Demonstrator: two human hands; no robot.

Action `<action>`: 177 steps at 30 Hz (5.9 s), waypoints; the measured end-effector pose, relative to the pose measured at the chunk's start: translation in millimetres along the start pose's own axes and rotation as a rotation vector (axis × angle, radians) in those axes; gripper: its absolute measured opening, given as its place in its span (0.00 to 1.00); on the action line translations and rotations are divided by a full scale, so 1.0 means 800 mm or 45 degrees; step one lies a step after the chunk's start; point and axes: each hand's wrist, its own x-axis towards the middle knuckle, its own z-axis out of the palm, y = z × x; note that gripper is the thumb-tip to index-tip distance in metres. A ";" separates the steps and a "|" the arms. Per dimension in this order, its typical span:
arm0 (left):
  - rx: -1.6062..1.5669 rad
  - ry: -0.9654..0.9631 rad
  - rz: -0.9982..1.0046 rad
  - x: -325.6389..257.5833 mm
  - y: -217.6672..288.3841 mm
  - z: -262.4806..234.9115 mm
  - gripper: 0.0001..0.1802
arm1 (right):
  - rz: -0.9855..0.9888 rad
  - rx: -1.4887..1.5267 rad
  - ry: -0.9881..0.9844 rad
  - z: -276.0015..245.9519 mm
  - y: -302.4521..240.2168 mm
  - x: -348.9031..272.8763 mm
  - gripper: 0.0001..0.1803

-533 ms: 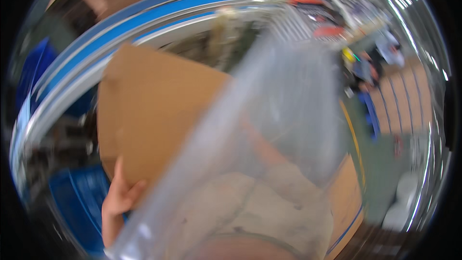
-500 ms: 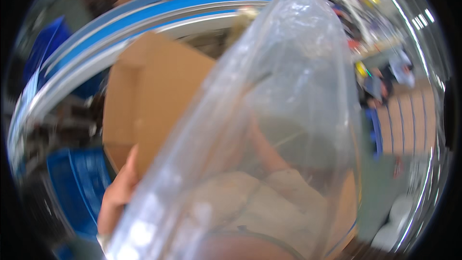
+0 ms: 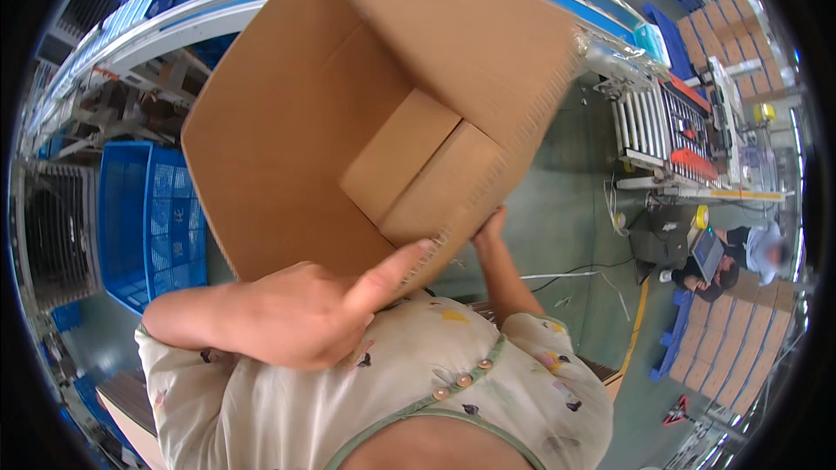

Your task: The person packs small white boxes into a larger shipping carton from a conveyor belt, closes the flaps, moves the carton to a taping machine, and prepares new cartons by hand.

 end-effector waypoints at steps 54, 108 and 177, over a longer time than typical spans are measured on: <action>-0.132 1.130 -1.113 -0.016 -0.607 0.055 0.27 | -0.323 -2.011 -1.342 0.286 -0.202 -0.006 0.35; -1.218 0.128 -1.097 -0.127 -0.555 0.209 0.19 | -0.828 -2.391 -0.130 0.219 -0.039 0.056 0.34; 0.233 0.691 -1.561 -0.047 -0.488 0.099 0.37 | -0.972 -2.155 0.104 0.159 -0.007 0.107 0.38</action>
